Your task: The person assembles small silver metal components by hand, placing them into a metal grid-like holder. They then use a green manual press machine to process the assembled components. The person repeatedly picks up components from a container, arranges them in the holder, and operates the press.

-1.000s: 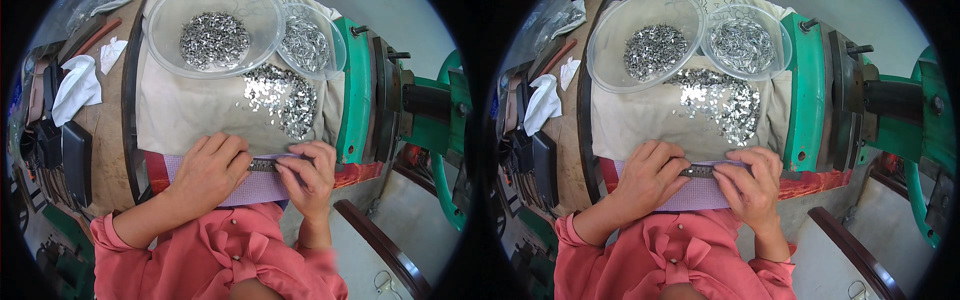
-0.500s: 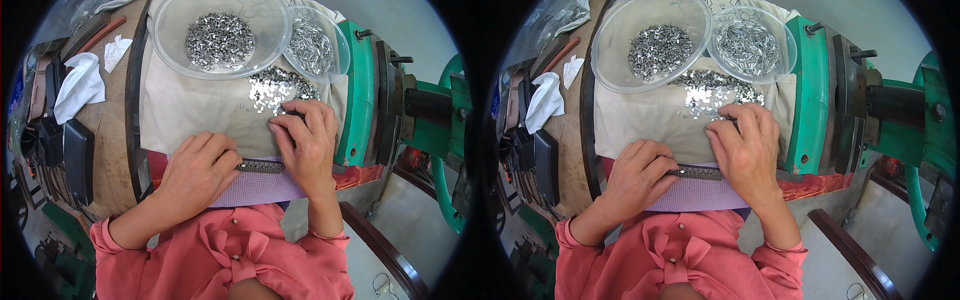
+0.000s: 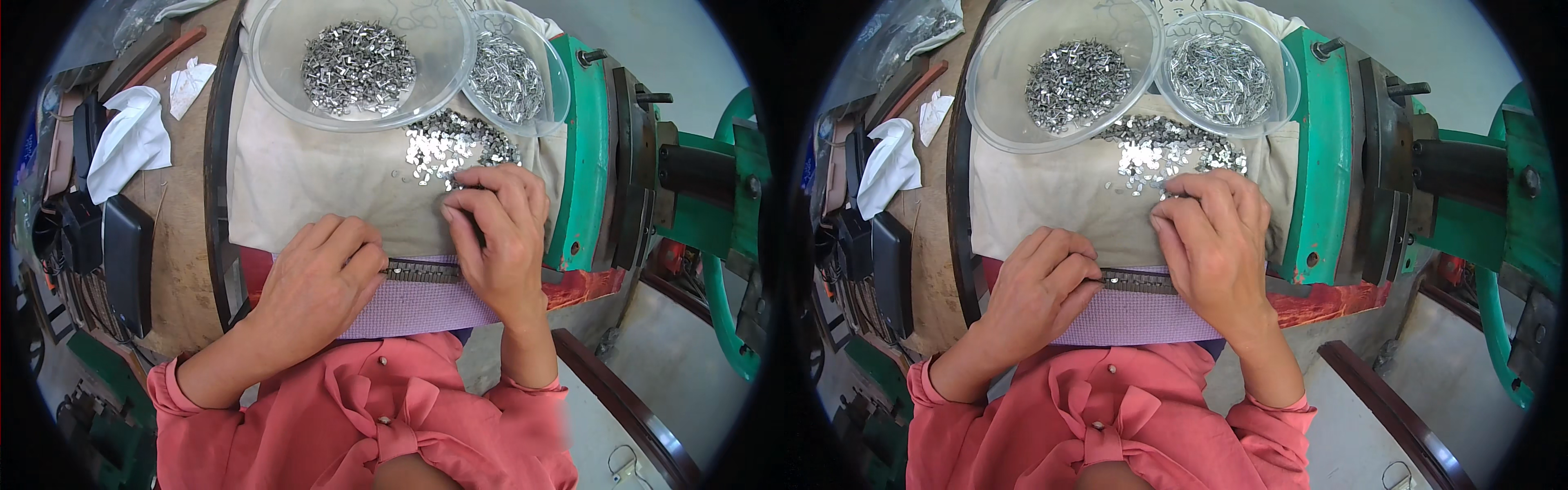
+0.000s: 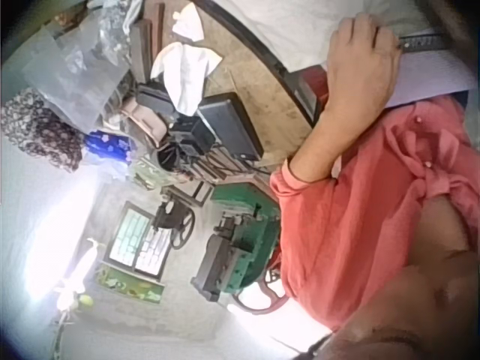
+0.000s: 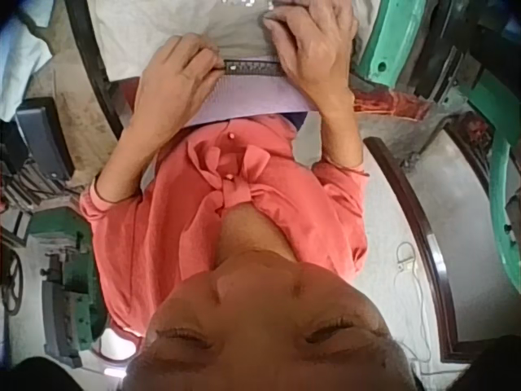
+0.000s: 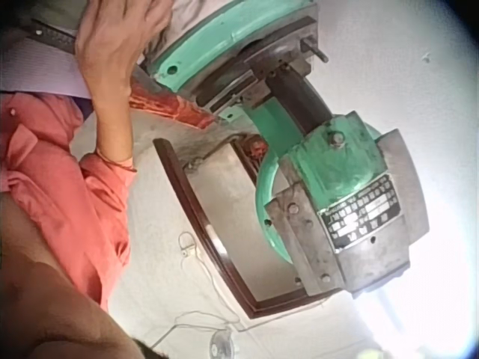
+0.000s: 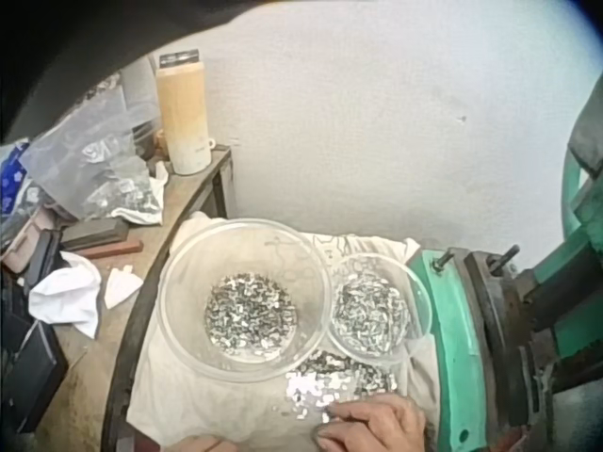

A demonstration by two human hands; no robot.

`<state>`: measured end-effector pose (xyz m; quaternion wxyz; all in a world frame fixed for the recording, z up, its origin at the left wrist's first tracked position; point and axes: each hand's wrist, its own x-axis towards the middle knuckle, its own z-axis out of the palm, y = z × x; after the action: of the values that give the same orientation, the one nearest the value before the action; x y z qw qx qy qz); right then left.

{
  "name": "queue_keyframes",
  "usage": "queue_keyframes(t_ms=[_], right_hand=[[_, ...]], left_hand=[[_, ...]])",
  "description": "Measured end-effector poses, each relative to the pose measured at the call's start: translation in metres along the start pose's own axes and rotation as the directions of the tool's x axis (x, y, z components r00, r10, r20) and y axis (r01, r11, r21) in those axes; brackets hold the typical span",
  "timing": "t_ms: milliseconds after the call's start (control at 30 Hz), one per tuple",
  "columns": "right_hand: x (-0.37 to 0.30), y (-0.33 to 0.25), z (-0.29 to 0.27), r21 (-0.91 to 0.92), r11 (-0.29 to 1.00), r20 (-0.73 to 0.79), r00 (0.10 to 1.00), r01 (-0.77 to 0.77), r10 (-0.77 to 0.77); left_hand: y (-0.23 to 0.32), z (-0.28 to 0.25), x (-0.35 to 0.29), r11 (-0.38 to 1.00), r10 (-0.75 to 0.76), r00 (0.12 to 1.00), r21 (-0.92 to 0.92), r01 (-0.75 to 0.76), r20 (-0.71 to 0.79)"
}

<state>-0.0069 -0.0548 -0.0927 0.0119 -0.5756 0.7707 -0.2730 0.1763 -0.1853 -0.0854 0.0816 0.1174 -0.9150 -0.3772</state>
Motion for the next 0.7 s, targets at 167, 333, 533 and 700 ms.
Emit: queue_keyframes(t_ms=[167, 333, 533, 700], right_hand=[[-0.015, -0.007, -0.016, 0.099, 0.994, 0.0, 0.999, -0.046, 0.046], [-0.033, -0.012, -0.023, 0.138, 0.986, 0.01, 0.995, -0.095, 0.094], [-0.045, -0.012, -0.025, 0.132, 0.98, 0.001, 0.988, -0.151, 0.152], [-0.051, -0.013, -0.025, 0.149, 0.975, -0.005, 0.986, -0.166, 0.169]], left_hand=[[-0.001, -0.001, 0.0, 1.0, 0.003, 1.0, -0.002, -0.003, 0.01], [0.002, -0.002, 0.003, 1.0, 0.006, 1.0, -0.012, -0.005, 0.026], [0.007, 0.013, 0.009, 0.997, 0.077, 0.997, 0.017, -0.077, 0.009], [0.006, 0.025, 0.011, 0.994, 0.102, 0.994, 0.049, -0.101, -0.028]])
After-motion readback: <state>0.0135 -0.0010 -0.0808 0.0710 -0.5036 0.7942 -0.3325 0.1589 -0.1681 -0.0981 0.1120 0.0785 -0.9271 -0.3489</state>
